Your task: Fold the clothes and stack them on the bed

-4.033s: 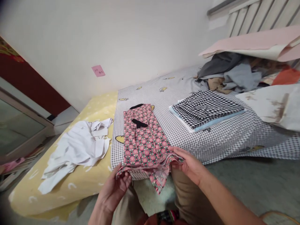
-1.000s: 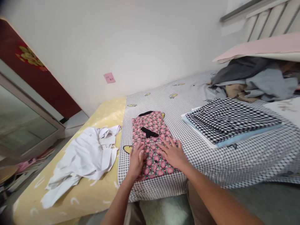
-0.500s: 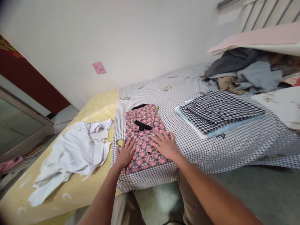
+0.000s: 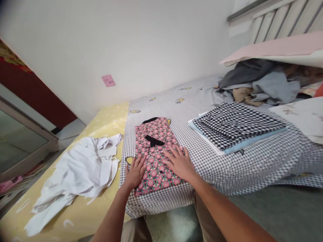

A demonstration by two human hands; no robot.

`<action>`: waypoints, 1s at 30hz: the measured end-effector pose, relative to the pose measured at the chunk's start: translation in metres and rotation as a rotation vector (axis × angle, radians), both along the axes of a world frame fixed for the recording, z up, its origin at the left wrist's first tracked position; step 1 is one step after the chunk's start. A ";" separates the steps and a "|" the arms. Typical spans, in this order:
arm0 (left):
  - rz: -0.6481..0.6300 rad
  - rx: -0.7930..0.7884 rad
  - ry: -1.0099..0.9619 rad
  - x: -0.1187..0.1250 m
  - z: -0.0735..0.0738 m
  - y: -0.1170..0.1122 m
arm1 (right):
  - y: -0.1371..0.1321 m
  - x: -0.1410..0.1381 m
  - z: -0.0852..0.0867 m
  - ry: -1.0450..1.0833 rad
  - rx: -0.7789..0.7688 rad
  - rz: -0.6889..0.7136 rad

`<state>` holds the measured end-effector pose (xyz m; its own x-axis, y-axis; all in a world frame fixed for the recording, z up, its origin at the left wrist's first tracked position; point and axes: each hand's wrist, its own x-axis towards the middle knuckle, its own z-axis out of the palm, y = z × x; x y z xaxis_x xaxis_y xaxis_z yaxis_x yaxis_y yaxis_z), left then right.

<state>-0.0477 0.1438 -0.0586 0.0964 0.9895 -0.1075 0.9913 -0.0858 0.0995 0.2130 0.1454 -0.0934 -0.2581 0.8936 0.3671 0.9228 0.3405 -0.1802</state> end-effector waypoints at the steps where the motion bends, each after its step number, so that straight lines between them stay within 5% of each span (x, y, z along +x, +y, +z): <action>1: 0.000 -0.005 0.002 0.000 0.000 0.000 | 0.000 0.000 -0.001 0.009 0.025 -0.006; 11: -0.001 0.028 -0.002 -0.002 -0.004 0.001 | 0.003 0.007 -0.004 -0.027 -0.044 0.147; 30: 0.026 0.052 -0.015 -0.001 -0.009 0.000 | 0.006 0.004 -0.005 -0.012 -0.063 0.116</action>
<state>-0.0491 0.1436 -0.0676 0.0722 0.9959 -0.0550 0.9917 -0.0658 0.1105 0.2172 0.1515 -0.0983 -0.3653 0.8786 0.3076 0.8800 0.4337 -0.1935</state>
